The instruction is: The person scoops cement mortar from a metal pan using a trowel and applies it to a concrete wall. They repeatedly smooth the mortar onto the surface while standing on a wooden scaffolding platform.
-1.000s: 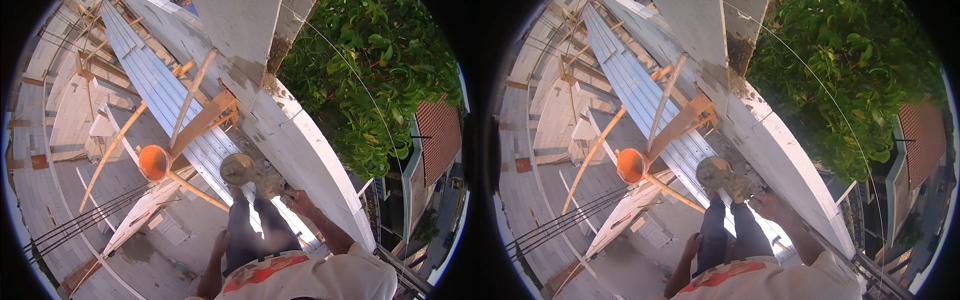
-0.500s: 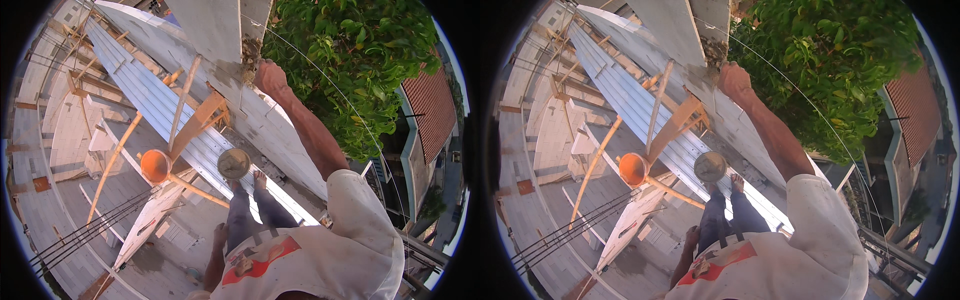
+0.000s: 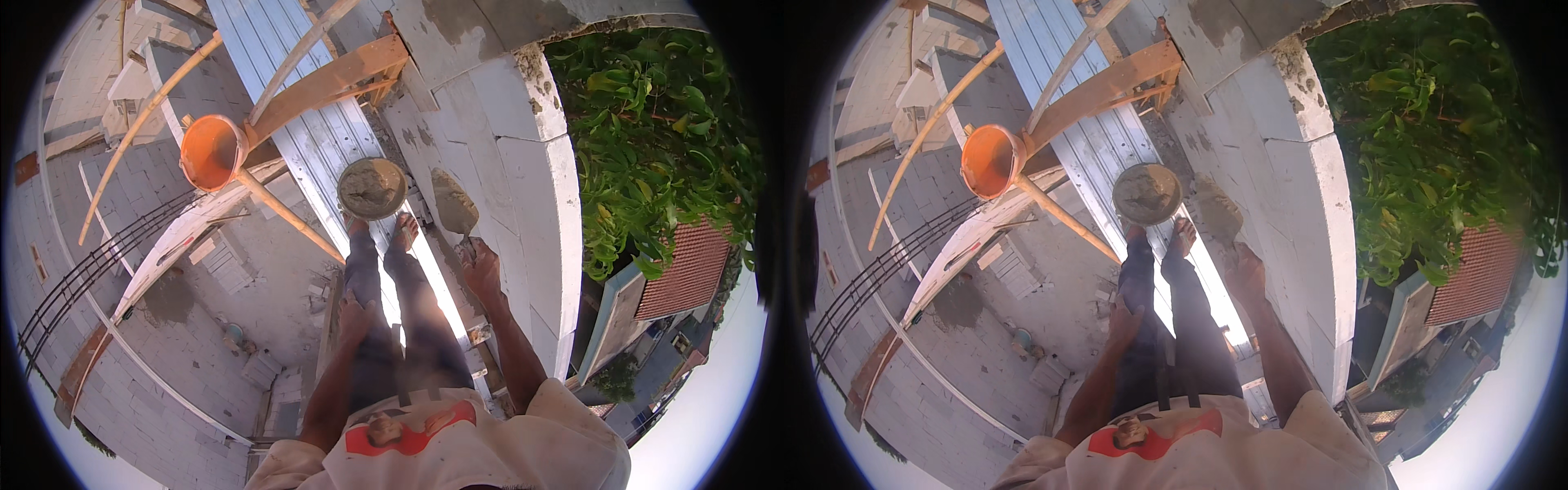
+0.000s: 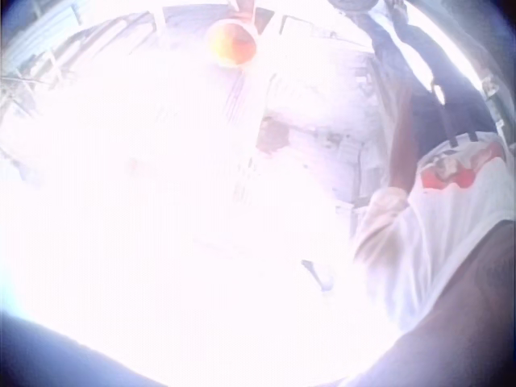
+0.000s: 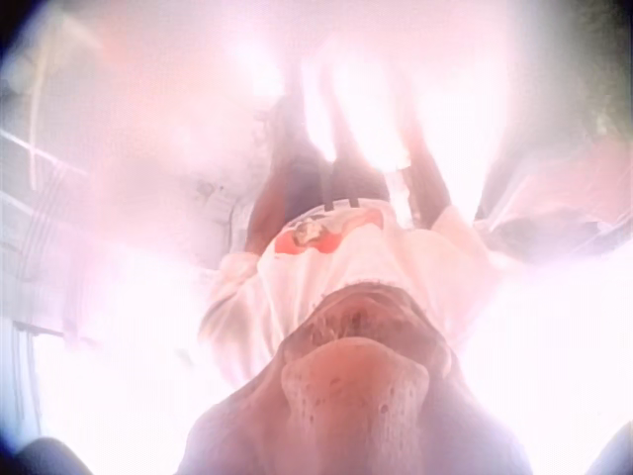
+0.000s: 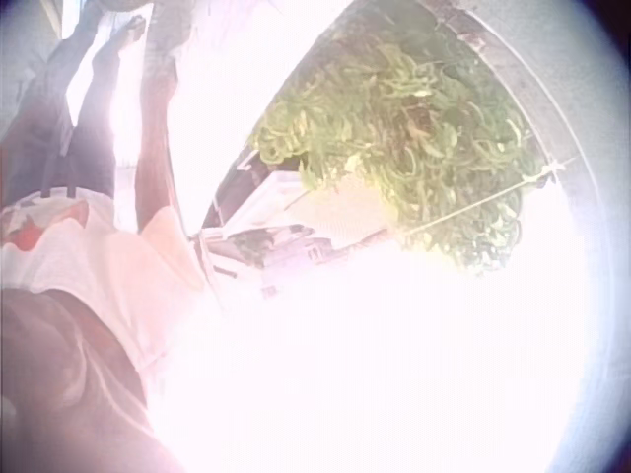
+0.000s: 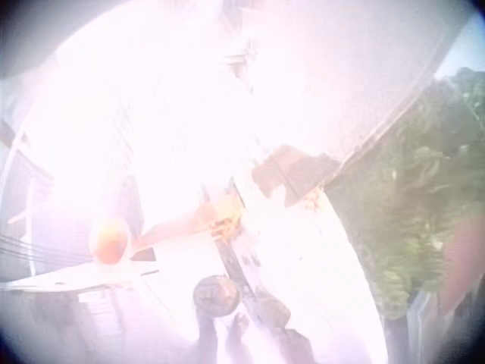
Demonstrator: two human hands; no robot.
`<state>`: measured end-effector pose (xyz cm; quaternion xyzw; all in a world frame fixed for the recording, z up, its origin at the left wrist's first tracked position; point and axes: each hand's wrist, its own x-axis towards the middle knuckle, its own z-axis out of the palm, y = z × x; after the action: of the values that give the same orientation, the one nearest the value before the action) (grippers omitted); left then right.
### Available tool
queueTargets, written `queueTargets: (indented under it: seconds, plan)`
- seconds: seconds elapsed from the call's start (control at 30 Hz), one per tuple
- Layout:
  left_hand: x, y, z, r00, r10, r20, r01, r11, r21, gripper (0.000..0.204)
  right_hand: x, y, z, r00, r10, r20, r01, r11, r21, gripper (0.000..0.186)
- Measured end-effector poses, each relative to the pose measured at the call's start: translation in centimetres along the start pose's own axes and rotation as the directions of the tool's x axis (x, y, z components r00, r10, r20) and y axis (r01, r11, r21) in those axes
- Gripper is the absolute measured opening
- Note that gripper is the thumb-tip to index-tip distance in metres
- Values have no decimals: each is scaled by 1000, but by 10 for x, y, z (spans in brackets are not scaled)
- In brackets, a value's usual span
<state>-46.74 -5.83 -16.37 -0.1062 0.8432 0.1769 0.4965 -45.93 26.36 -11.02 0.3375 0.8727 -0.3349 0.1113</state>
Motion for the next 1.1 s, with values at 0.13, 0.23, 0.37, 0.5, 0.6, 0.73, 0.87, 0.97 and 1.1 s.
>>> queueTargets:
  seconds: [0.13, 0.23, 0.37, 0.5, 0.6, 0.73, 0.87, 0.97, 1.1]
  plan:
    - [23, 17, 22, 988, -13, -153, 34, 990, 135, 71, 74, 25, 94, 940, 113, 323, 33, 909, -415, 35]
    - [42, 14, 24, 975, 17, -221, 11, 993, 121, 64, 166, 29, 165, 899, 27, 437, 265, 761, -592, 32]
    - [49, -4, 25, 975, 30, -221, -24, 999, 30, 62, 247, 43, 264, 874, -224, 431, 485, 442, -754, 15]
    - [51, -4, 23, 977, 10, -214, -11, 1000, -1, 57, 289, 61, 323, 624, -323, 711, 775, 371, -512, 9]
    - [52, -9, 28, 978, -27, -209, 24, 1000, -16, 56, 298, 63, 337, 519, -334, 787, 841, 362, -401, 8]
    - [55, -13, 30, 979, -50, -197, 43, 998, -38, 57, 295, 97, 346, 487, -326, 810, 809, 517, -279, 9]
    - [59, -11, 20, 982, -3, -191, -1, 1000, -19, 55, 297, 120, 355, 469, -254, 846, 790, 550, -272, 14]
    - [60, -9, 18, 979, -45, -197, 38, 999, -35, 55, 285, 76, 326, 503, -288, 815, 783, 550, -289, 16]
    - [59, -12, 17, 978, -29, -209, 26, 999, -20, 53, 287, 122, 335, 525, -324, 787, 561, 827, -34, 21]
